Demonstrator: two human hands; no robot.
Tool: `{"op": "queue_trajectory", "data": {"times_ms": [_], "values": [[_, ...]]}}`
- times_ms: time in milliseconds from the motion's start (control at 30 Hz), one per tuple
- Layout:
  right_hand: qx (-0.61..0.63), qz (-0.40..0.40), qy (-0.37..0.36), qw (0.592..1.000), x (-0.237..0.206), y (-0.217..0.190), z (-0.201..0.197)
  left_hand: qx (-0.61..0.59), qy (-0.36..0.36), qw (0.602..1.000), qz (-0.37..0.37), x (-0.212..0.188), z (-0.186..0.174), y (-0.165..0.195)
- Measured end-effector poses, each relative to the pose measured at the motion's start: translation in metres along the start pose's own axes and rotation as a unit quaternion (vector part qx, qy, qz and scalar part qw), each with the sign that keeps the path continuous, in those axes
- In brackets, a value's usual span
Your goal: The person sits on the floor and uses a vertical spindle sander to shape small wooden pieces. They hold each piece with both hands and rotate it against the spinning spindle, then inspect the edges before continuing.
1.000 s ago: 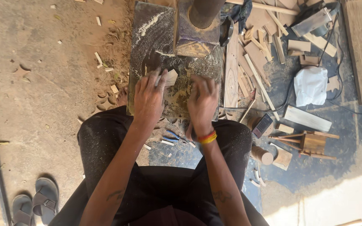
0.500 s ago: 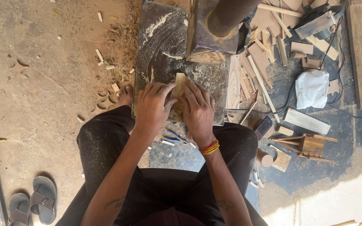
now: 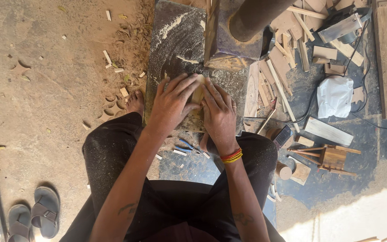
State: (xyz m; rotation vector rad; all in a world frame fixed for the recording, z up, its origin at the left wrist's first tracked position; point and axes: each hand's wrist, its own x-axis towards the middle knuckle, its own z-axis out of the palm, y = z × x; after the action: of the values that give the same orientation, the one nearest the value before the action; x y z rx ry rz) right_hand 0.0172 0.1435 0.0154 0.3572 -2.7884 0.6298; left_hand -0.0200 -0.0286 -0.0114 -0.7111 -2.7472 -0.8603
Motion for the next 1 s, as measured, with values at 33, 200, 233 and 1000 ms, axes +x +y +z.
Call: {"op": "queue_trajectory", "data": {"times_ms": [33, 200, 233, 1000], "values": [[-0.005, 0.0, 0.001, 1.0, 0.0, 0.001, 0.001, 0.006, 0.0, 1.0, 0.006, 0.0, 0.0, -0.002], [-0.028, 0.003, 0.007, 1.0, 0.001, 0.003, 0.006, 0.003, -0.011, 1.0, 0.019, 0.002, -0.002, -0.013], [-0.025, 0.003, 0.008, 1.0, 0.001, 0.003, 0.006, 0.0, -0.013, 1.0, 0.021, 0.002, -0.003, -0.014], [-0.049, -0.001, 0.064, 0.997, -0.009, 0.008, 0.023, 0.052, -0.035, 0.993, 0.1, 0.009, -0.012, -0.025]]}}
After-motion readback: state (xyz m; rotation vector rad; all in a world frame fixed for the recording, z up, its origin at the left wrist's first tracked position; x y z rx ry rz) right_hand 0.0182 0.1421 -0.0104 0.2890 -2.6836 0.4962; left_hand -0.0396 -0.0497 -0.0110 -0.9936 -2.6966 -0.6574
